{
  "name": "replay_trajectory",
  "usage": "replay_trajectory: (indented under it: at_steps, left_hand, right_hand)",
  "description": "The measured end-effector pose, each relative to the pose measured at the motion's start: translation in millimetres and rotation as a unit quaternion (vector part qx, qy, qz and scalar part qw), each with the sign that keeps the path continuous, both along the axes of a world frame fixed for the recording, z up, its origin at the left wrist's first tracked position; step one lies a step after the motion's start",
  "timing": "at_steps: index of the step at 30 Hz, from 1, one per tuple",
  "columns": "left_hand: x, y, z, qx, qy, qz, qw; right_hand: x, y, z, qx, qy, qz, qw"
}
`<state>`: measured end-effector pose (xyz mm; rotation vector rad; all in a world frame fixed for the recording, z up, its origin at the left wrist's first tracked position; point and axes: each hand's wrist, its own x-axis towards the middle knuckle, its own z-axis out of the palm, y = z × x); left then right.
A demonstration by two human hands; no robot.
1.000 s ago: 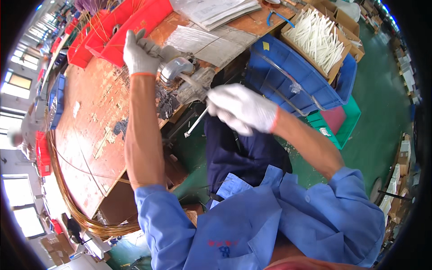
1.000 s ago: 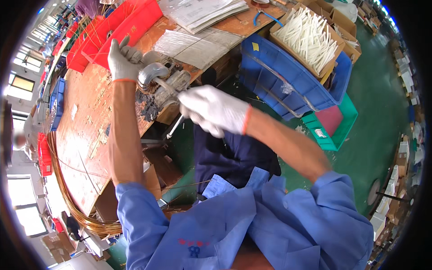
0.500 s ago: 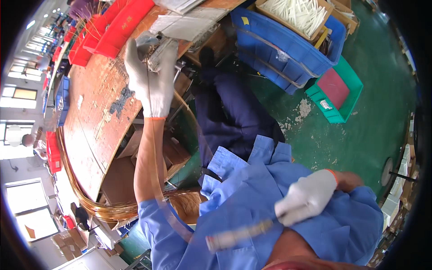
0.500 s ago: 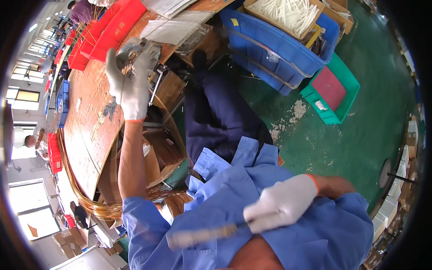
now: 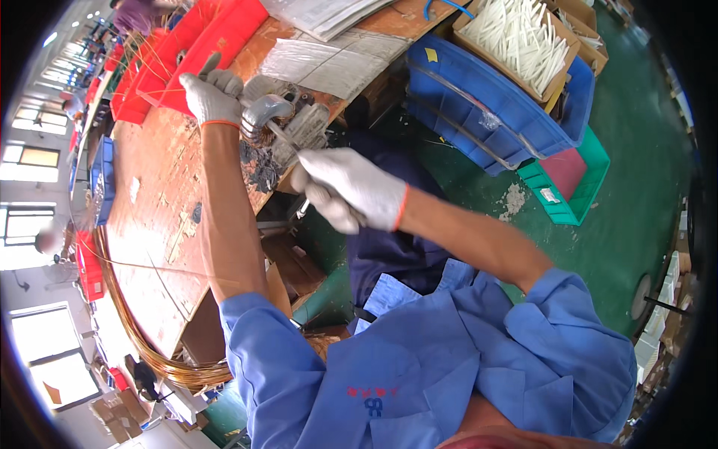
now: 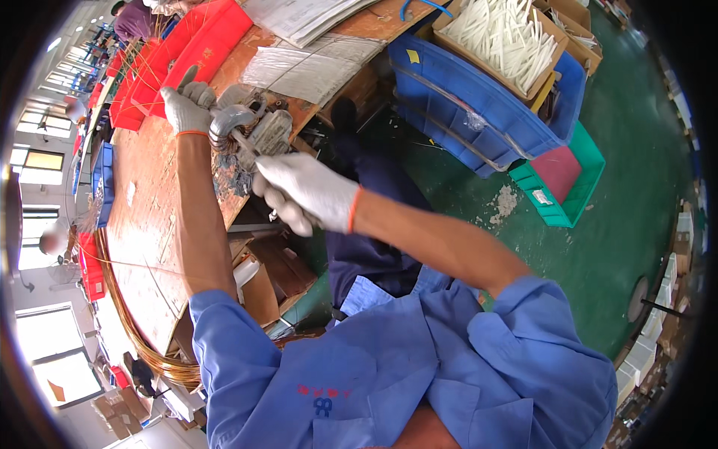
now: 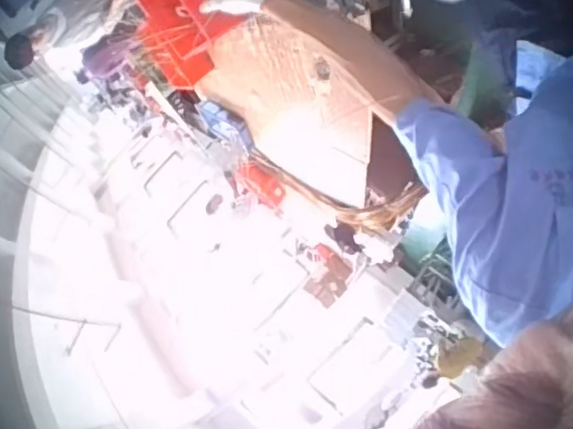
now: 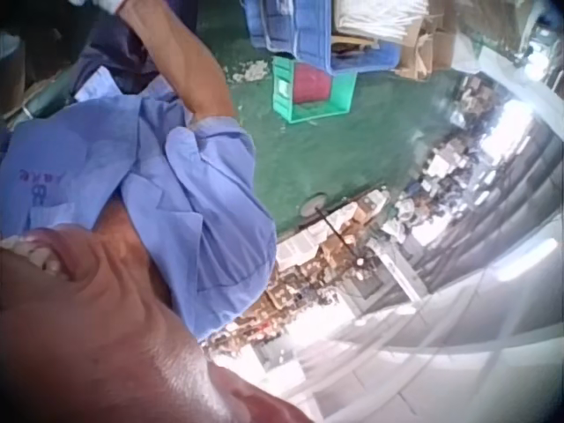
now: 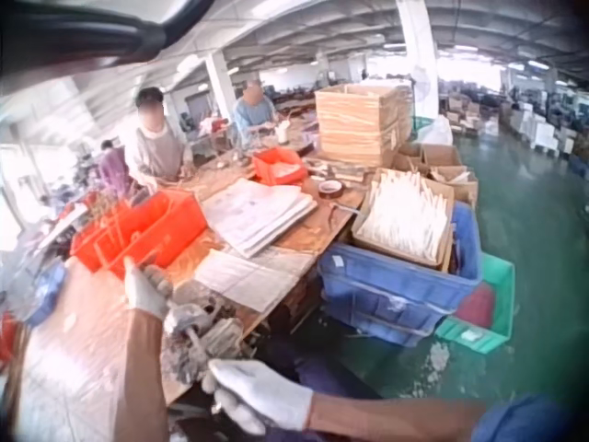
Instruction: Wind copper wire around a toroidal core held in a vise on a production floor.
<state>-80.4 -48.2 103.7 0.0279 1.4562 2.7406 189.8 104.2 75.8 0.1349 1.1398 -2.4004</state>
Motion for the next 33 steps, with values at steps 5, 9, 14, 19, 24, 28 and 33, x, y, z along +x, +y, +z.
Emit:
replay_trajectory:
  at_steps: [5, 9, 14, 19, 24, 28, 33]
  left_hand:
    - [11, 3, 11, -0.103, -0.072, -0.021, 0.992]
    - [14, -105, 72, -0.033, -0.103, 0.058, 0.992]
    - [104, -109, 30, -0.502, 0.241, 0.207, 0.804]
    - [201, 27, 30, -0.526, 0.452, 0.164, 0.702]
    - [116, 46, 85, -0.230, 0.128, 0.061, 0.963]
    - [24, 12, 49, -0.129, 0.049, 0.034, 0.990]
    - [-15, 5, -9, -0.066, -0.036, 0.020, 0.997]
  right_hand:
    - [25, 43, 7, 0.065, -0.006, 0.052, 0.997]
    - [125, 65, -40, -0.337, -0.127, 0.156, 0.920]
    - [255, 122, 12, 0.039, -0.014, 0.209, 0.977]
    - [286, 139, 19, 0.072, 0.303, 0.361, 0.879]
    - [206, 99, 18, 0.041, 0.300, 0.246, 0.921]
    - [97, 29, 1, -0.014, 0.009, 0.073, 0.997]
    - [-14, -5, -7, -0.032, 0.051, -0.012, 0.998]
